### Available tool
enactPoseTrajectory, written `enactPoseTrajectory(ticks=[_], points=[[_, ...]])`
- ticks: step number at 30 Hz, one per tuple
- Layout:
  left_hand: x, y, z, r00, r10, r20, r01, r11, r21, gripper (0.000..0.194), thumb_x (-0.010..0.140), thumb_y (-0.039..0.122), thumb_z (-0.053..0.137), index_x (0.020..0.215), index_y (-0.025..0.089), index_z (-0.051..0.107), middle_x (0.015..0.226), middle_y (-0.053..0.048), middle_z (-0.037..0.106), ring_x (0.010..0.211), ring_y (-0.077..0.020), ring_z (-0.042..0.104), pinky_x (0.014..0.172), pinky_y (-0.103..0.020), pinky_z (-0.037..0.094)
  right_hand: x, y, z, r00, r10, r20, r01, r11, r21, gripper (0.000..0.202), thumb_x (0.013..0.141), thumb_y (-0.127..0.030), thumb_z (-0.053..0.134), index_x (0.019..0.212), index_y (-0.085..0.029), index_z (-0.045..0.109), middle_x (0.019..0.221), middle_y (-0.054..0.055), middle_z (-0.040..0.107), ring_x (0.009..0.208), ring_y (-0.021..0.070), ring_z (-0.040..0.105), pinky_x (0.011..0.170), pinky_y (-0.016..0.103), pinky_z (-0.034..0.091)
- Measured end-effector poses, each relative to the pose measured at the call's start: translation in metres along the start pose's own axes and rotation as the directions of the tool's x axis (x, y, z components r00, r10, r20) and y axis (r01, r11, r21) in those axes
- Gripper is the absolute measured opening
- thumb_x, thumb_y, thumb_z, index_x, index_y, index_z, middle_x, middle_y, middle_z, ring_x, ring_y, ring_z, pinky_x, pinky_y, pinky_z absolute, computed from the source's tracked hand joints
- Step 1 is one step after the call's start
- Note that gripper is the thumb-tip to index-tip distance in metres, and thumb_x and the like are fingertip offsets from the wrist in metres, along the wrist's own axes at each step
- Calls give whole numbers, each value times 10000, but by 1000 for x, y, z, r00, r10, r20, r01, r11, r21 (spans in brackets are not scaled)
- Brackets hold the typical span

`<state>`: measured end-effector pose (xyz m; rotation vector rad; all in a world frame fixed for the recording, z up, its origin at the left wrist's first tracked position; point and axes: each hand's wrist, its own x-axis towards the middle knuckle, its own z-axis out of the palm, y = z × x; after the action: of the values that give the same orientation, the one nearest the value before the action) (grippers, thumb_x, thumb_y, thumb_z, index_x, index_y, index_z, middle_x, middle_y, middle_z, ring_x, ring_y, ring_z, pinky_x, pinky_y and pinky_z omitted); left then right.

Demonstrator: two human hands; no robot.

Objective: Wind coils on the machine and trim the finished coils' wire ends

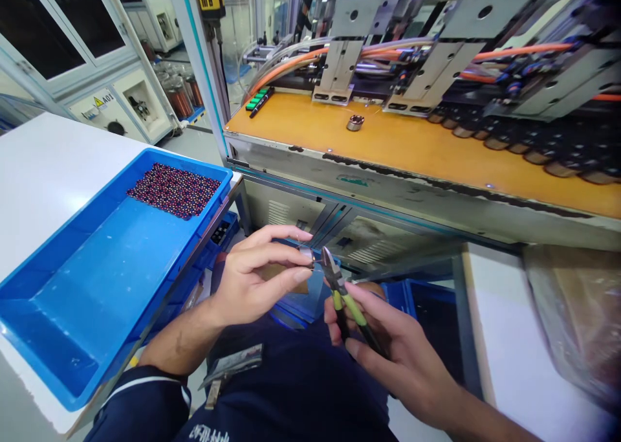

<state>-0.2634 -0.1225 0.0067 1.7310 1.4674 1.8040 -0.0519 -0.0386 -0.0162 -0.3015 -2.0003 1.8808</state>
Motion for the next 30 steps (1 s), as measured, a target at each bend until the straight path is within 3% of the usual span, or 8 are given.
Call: enactPoseTrajectory(ticks=[4,9,15,22,30], points=[[-3,-8,-4,994,106,-31,-107,994,-16,343,740,53,761,1006,198,598,1126,-84,640,1047,-203,680,846,-330,610,-8,-4,-7,999,7,46,-4,997,-76,651,919,-59,489,1468,-386,362,1204,61,598,1050,138,646,987,273,511],[-7,-10,-1,997,73,-36,-77,988,-137,512,738,-11,735,1078,232,439,1098,-52,651,1031,-200,704,869,-353,623,-16,-12,-10,998,17,66,-7,989,-145,693,888,-26,468,1472,-378,340,1214,60,596,1052,129,649,998,258,502],[-11,-6,1,993,117,-29,-120,986,-120,522,733,-64,706,1089,217,448,1093,-67,701,1046,-199,705,902,-375,620,-14,-20,-6,995,40,96,-25,987,-156,694,880,-15,457,1470,-360,338,1238,74,583,1090,157,636,1029,333,503],[-14,-3,-1,994,107,-16,-108,989,-100,460,759,-25,703,1078,209,468,1093,-89,720,1038,-197,713,888,-364,630,-12,-24,-5,995,18,101,-6,993,-116,693,882,-30,451,1472,-380,349,1225,61,588,1048,143,645,999,298,519],[-17,-1,0,997,67,-24,-70,992,-107,454,736,-25,719,1062,201,499,1094,-94,732,1025,-216,722,849,-351,637,-10,-25,0,996,51,67,-46,996,-74,662,871,-24,482,1443,-353,427,1052,52,626,855,122,644,819,244,579]])
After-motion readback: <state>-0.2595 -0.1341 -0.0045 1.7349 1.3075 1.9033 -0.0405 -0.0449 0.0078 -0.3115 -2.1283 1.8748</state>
